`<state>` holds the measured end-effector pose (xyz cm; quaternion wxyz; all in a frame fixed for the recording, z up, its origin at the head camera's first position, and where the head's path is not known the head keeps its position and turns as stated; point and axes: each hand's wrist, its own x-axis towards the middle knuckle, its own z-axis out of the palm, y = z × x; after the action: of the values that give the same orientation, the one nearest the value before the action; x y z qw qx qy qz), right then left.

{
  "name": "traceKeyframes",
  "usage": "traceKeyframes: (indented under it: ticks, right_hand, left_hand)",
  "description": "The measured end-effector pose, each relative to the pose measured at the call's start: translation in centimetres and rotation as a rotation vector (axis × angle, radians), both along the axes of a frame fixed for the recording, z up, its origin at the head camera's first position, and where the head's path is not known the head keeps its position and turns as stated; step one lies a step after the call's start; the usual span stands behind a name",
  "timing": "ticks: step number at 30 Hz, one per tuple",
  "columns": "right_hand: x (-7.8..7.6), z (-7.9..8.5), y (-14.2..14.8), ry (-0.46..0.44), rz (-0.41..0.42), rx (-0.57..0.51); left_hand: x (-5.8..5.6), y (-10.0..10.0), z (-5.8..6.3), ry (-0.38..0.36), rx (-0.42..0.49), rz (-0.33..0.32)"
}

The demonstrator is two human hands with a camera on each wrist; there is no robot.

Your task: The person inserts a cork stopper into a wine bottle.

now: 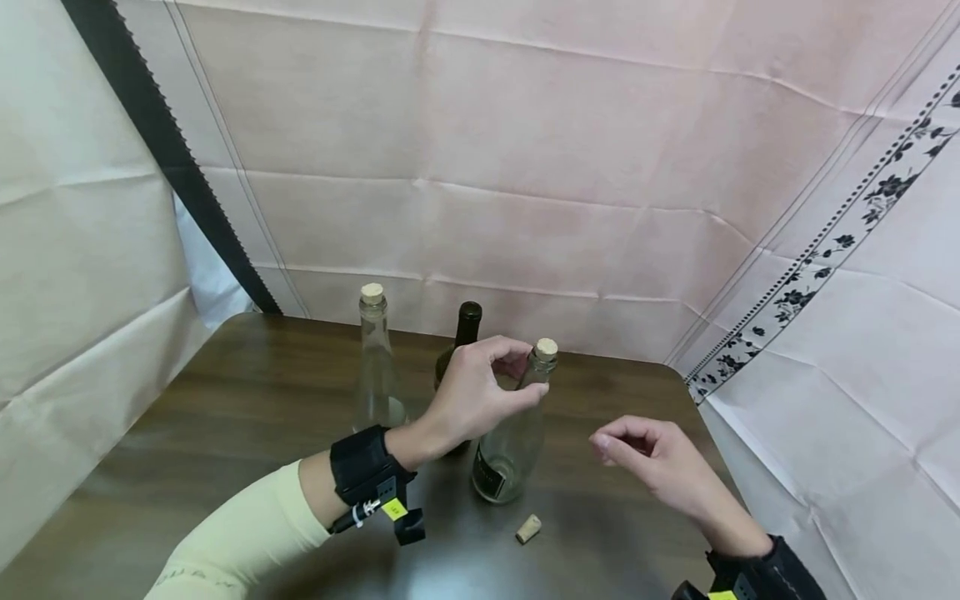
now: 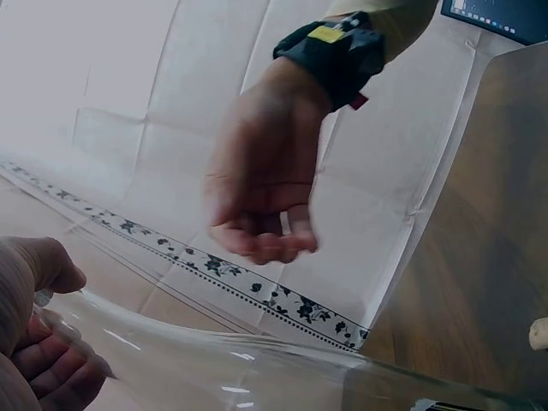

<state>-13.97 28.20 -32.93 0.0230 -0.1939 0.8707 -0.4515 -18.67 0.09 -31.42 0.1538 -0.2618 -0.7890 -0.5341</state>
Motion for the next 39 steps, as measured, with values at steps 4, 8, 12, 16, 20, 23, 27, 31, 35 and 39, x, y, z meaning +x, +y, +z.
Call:
traceKeyframes:
  ticks: [4,8,12,16,20,23,27,31,35,39]
  right_hand:
    - [-0.1,-1.5,0.3,-0.073,0.006,-0.017]
    - [-0.1,-2.6,0.5,-0.108,0.005,-0.017]
    - [0.0,-3.6,0.5,-0.151,-0.002,-0.027]
    - [0.1,-4.2,0.4,-0.183,0.000,-0.030]
    - [0.1,-4.5,0.4,-0.183,0.004,-0.029]
    - [0.1,-4.5,0.5,-0.174,-0.001,-0.031]
    - [0.0,-4.9,0.5,-0.170,-0.037,-0.047]
    - [0.3,-5.6,-0.4,-0.189,-0.093,-0.083]
    - [0.6,-6.5,-1.2,-0.205,-0.175,-0.121]
    - [0.7,-7.5,-2.0,-0.203,-0.227,-0.146]
  left_hand:
    - [-0.9,0.7,0.0,0.009,0.005,0.008]
    - [-1.6,1.2,-0.1,0.004,0.022,0.001]
    - [-2.2,1.6,-0.3,0.006,0.033,-0.007]
    - [-2.7,1.9,-0.5,0.007,0.045,-0.011]
    - [-2.9,2.0,-0.4,-0.007,0.035,-0.022]
    - [-2.8,2.2,-0.3,-0.032,0.011,-0.030]
    - [-2.7,2.4,-0.7,-0.050,-0.031,-0.043]
    - [-1.7,1.5,-1.5,-0.063,-0.073,-0.040]
    - [-0.3,0.4,-2.8,-0.079,-0.106,-0.027]
    - [1.2,-1.3,-4.8,-0.074,-0.143,-0.026]
